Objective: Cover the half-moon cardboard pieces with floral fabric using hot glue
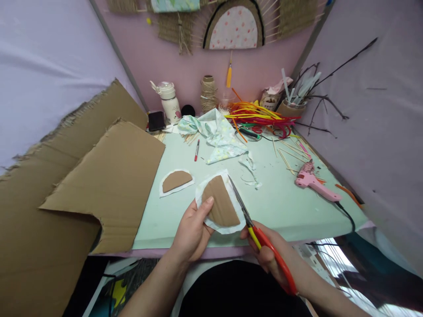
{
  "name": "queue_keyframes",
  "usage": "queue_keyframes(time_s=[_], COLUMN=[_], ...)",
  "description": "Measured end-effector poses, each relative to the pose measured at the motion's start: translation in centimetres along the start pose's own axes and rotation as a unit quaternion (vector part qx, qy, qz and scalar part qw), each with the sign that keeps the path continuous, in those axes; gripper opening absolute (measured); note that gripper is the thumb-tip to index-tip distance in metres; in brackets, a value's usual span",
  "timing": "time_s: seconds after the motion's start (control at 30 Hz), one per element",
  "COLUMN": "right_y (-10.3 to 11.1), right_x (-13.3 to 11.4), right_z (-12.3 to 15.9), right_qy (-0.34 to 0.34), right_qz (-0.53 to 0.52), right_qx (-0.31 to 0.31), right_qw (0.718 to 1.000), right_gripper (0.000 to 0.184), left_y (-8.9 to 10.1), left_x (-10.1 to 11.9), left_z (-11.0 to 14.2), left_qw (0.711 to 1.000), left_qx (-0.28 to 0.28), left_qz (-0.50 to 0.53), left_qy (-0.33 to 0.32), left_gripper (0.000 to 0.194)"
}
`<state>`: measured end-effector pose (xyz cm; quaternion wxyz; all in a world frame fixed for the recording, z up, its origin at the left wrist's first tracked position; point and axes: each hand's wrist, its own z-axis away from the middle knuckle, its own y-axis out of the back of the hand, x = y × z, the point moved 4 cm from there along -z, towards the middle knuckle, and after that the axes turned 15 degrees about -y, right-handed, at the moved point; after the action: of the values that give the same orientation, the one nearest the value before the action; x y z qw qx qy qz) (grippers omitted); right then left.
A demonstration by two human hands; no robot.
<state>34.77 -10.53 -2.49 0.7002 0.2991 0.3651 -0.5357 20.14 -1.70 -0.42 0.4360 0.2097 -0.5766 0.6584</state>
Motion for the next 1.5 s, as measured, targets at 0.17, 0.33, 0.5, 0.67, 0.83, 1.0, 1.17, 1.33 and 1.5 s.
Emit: queue_keyframes(time_s=[0.17, 0.33, 0.5, 0.67, 0.83, 1.0, 1.17, 1.33, 1.5], right_y=[0.0, 0.0, 0.0, 0.0, -0.1, 0.2, 0.2, 0.2, 0.1], right_x=[-0.1, 0.7, 1.9, 1.3, 0.3, 0.5, 0.3, -0.2, 0.4], right_z=[-0.2, -0.5, -0.9, -0.7, -0.2, -0.3, -0.3, -0.1, -0.4], right_qy=[-0.037, -0.065, -0.072, -0.056, 0.004, 0.042, 0.048, 0.043, 0.0], right_qz=[-0.014, -0.045, -0.067, -0.049, -0.002, 0.024, 0.05, 0.057, 0.02], right_qx=[0.014, 0.029, 0.035, 0.03, 0.011, 0.024, 0.036, 0.044, 0.048], right_qw=[0.999, 0.996, 0.995, 0.997, 1.0, 0.999, 0.997, 0.996, 0.999], right_gripper=[0.08, 0.071, 0.055, 0.06, 0.074, 0.073, 0.067, 0.065, 0.068], left_y=[0.1, 0.1, 0.0, 0.1, 0.3, 0.4, 0.5, 0.3, 0.2], left_x=[-0.1, -0.2, -0.2, -0.3, -0.4, -0.6, -0.9, -1.1, -1.0], left_z=[0.2, 0.1, 0.3, 0.2, 0.4, 0.5, 0.8, 1.1, 1.0], left_qw=[1.0, 1.0, 1.0, 1.0, 1.0, 1.0, 1.0, 0.999, 0.999], left_qx=[0.006, 0.01, 0.019, 0.014, 0.008, -0.001, -0.008, -0.009, -0.015], left_qz=[-0.004, 0.0, 0.004, 0.002, -0.009, -0.009, -0.005, -0.007, -0.011], left_qy=[0.001, -0.001, 0.005, 0.003, 0.006, 0.017, 0.028, 0.031, 0.032], left_gripper=[0.051, 0.052, 0.051, 0.048, 0.047, 0.048, 0.048, 0.05, 0.052])
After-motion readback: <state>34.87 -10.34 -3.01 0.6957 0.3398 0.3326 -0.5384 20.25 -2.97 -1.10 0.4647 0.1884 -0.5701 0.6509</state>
